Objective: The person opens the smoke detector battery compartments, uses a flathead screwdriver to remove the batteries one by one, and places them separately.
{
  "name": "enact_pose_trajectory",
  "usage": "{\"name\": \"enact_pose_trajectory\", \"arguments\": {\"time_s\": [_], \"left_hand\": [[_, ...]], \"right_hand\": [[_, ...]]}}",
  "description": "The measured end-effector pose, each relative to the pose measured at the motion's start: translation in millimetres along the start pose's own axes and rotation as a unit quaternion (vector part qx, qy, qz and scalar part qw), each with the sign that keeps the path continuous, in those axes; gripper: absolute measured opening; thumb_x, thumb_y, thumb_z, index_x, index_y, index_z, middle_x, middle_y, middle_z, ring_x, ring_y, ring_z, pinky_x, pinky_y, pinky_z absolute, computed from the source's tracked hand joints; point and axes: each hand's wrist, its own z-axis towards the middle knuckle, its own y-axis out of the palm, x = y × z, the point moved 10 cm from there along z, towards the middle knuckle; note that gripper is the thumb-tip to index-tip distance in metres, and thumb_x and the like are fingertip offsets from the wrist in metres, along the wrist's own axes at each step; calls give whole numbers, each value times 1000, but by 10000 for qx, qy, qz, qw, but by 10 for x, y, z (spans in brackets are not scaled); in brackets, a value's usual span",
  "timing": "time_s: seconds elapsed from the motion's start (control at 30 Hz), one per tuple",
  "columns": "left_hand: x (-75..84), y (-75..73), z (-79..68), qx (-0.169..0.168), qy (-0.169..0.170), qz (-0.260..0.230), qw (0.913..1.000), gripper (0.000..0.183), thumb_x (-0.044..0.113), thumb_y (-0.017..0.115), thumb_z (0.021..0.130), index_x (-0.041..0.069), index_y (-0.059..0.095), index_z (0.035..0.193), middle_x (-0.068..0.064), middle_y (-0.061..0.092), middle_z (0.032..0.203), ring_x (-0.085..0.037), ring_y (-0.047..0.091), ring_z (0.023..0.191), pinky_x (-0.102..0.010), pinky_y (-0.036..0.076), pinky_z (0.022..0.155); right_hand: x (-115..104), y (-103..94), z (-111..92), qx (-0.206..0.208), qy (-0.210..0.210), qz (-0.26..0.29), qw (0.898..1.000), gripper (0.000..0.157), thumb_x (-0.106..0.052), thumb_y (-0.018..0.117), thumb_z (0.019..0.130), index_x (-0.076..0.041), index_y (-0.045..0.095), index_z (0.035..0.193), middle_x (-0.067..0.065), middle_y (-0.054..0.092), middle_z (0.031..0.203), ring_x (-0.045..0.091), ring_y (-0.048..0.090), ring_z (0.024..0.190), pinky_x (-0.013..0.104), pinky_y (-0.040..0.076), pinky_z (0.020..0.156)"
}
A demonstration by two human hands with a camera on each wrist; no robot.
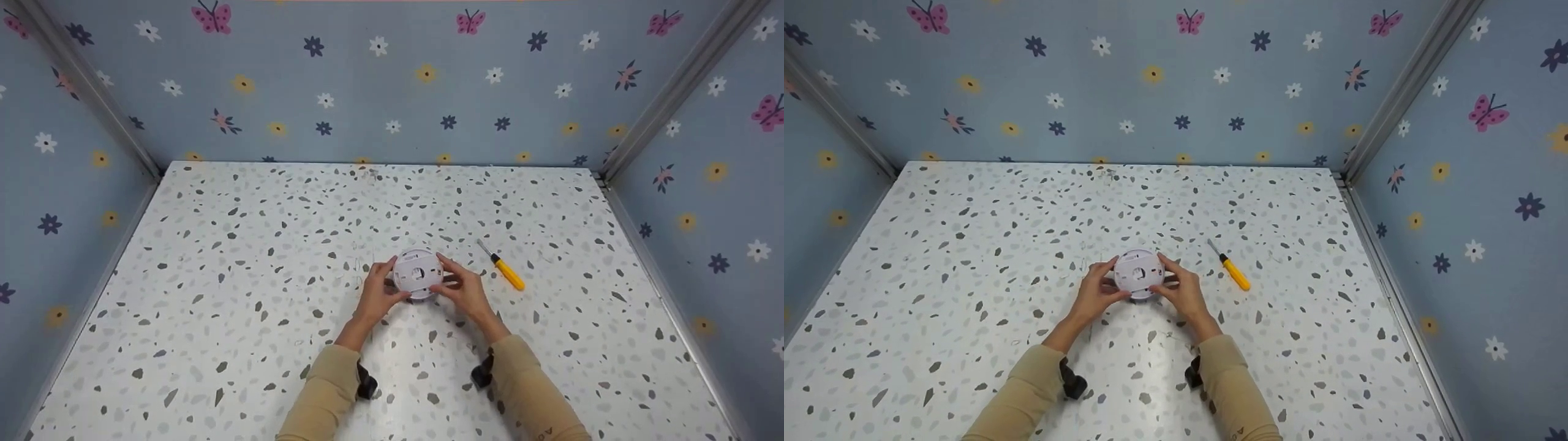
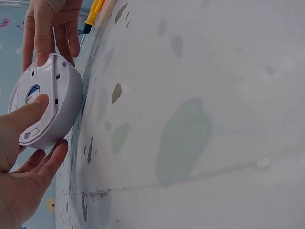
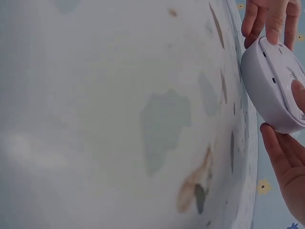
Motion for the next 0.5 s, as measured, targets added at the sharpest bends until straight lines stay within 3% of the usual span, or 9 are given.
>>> {"name": "enact_pose_trajectory", "arguments": {"time_s": [0.27, 0.5], "left_hand": [[-59, 28, 0, -200, -100, 139, 9997, 82, 6, 76, 66, -1, 33, 135, -11, 39, 110, -19, 51, 85, -25, 48, 74], [-25, 29, 8, -421, -7, 341, 9985, 87, 12, 79, 64, -5, 31, 134, -15, 38, 112, -24, 45, 100, -33, 40, 88]], "right_hand": [[58, 75, 6, -481, 248, -220, 9983, 80, -10, 75, 66, -24, 38, 135, 8, 54, 116, 16, 58, 88, 26, 50, 73], [111, 99, 8, -669, 557, -338, 9956, 83, -11, 77, 65, -22, 35, 137, 4, 53, 115, 15, 57, 85, 26, 50, 72]]}}
